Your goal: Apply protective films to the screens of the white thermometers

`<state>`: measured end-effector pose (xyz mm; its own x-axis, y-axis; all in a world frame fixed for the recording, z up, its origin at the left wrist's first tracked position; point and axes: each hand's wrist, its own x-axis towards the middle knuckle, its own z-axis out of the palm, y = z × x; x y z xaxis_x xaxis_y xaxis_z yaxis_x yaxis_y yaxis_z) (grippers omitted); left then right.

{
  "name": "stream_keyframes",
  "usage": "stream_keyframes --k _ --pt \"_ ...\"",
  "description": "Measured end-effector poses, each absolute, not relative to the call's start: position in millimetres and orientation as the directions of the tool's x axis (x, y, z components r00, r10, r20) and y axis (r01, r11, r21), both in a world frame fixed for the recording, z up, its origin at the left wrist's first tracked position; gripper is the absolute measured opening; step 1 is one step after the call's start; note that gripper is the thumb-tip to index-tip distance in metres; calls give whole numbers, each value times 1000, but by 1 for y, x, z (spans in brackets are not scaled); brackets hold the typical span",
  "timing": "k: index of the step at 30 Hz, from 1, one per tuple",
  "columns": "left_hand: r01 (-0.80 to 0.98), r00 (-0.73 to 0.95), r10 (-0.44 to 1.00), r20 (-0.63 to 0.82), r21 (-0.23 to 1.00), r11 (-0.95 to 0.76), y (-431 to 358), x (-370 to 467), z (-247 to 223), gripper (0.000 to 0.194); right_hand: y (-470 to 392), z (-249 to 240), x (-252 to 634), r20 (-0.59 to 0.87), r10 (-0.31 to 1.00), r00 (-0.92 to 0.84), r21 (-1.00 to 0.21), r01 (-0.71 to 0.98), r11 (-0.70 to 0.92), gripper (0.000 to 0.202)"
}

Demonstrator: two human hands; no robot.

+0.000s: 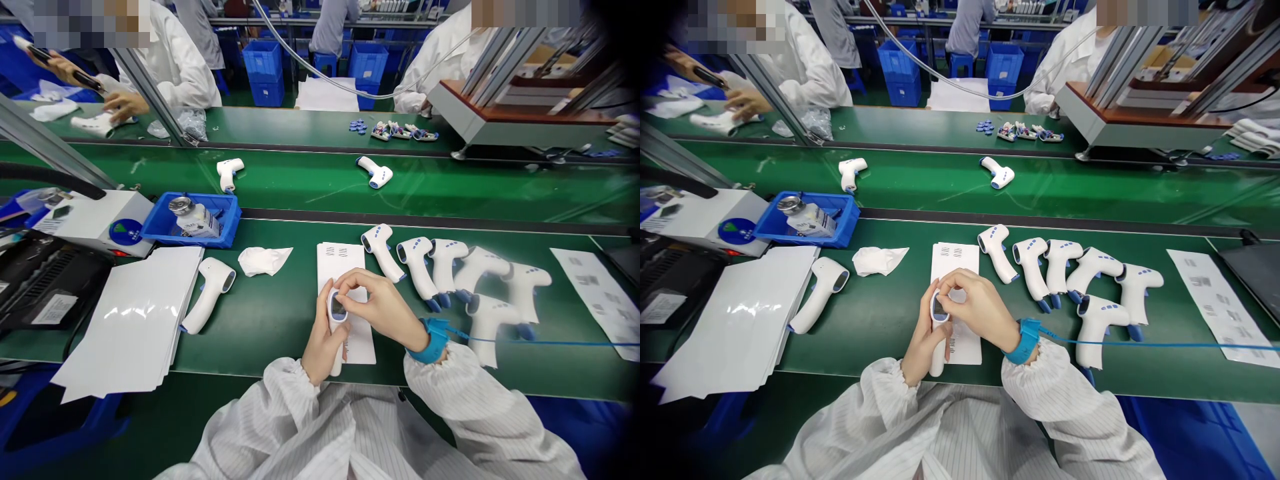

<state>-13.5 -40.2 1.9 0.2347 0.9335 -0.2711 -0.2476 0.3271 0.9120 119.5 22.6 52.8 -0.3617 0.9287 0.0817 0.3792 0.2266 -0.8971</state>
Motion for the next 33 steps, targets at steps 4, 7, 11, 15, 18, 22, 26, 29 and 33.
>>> stream_keyframes --k 4,7,11,15,18,22,26,29,33 --pt "-260 225 923 -313 894 366 -40 -14 0 65 22 53 120 94 930 -356 -896 376 235 15" --pt "-273 218 919 -328 884 380 -40 -13 0 64 21 52 120 103 929 -356 -894 376 243 15" --pt "-273 218 922 -321 887 373 -41 -12 -1 63 22 50 119 104 929 -356 -890 384 247 15" --pt "-270 209 923 -323 888 372 -40 -12 -2 64 22 50 119 125 924 -360 -884 383 269 16" --pt "-274 212 921 -327 885 377 -40 -12 -1 65 23 50 118 125 925 -358 -877 396 272 15" --pt "-288 214 916 -339 874 391 -41 -12 0 67 23 46 118 134 929 -346 -869 410 278 12" --pt "-260 204 912 -355 879 400 -40 -14 -1 67 20 39 122 123 922 -366 -889 373 267 7" --pt "-229 161 926 -340 900 370 -39 -15 -2 66 15 33 125 114 901 -418 -900 341 272 28" --pt "-232 159 929 -334 902 364 -40 -15 -2 64 13 26 125 128 916 -381 -898 348 270 33"
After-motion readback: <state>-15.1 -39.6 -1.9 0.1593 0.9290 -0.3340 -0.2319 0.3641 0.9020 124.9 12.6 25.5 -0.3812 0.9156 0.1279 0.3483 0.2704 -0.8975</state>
